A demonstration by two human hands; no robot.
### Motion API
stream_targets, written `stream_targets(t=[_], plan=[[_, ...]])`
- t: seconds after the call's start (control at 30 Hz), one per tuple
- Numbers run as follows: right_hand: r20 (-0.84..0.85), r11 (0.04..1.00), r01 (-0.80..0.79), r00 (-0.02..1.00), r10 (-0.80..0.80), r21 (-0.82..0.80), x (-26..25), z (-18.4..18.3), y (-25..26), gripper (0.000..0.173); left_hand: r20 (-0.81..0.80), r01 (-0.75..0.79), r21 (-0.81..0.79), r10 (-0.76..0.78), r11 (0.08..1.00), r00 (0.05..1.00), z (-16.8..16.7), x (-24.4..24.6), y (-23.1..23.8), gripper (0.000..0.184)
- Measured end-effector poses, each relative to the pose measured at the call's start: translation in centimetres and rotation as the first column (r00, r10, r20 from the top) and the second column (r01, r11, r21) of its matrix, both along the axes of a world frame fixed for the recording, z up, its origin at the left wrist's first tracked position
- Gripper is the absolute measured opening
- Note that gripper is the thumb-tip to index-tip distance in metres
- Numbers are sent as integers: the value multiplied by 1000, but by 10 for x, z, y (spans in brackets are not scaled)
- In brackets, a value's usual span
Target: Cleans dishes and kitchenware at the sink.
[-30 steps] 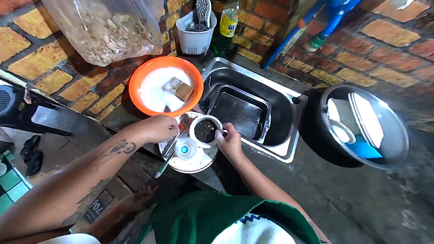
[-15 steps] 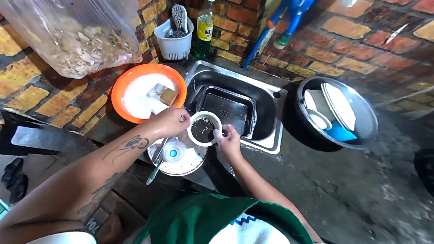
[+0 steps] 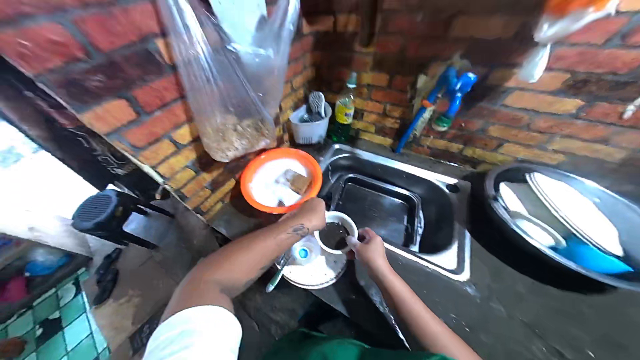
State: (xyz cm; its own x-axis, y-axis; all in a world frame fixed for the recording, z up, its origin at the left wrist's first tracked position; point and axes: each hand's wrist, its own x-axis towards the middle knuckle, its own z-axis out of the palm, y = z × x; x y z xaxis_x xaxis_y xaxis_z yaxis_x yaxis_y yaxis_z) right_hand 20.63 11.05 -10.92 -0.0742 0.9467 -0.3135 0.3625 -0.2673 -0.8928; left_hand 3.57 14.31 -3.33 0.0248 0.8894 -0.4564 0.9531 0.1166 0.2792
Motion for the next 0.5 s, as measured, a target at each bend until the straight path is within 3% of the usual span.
stream_targets(t=[0.2, 0.3, 0.4, 0.5], plan=[[-57, 1000, 1, 998, -1, -6, -9, 4, -11, 50, -52, -11, -72, 7, 997, 999, 3, -9, 9, 35], [32, 997, -73, 997, 73, -5, -7, 9, -5, 42, -78, 97, -31, -99, 995, 992, -9, -16, 21, 32], [203, 990, -140, 970, 134, 15, -3, 17, 2, 38, -125, 161, -53, -166, 986, 978, -2, -20, 26, 35], [194, 986, -119, 976, 96, 113, 3, 23, 7, 42, -95, 146, -52, -151, 988, 984, 8, -27, 27, 28]])
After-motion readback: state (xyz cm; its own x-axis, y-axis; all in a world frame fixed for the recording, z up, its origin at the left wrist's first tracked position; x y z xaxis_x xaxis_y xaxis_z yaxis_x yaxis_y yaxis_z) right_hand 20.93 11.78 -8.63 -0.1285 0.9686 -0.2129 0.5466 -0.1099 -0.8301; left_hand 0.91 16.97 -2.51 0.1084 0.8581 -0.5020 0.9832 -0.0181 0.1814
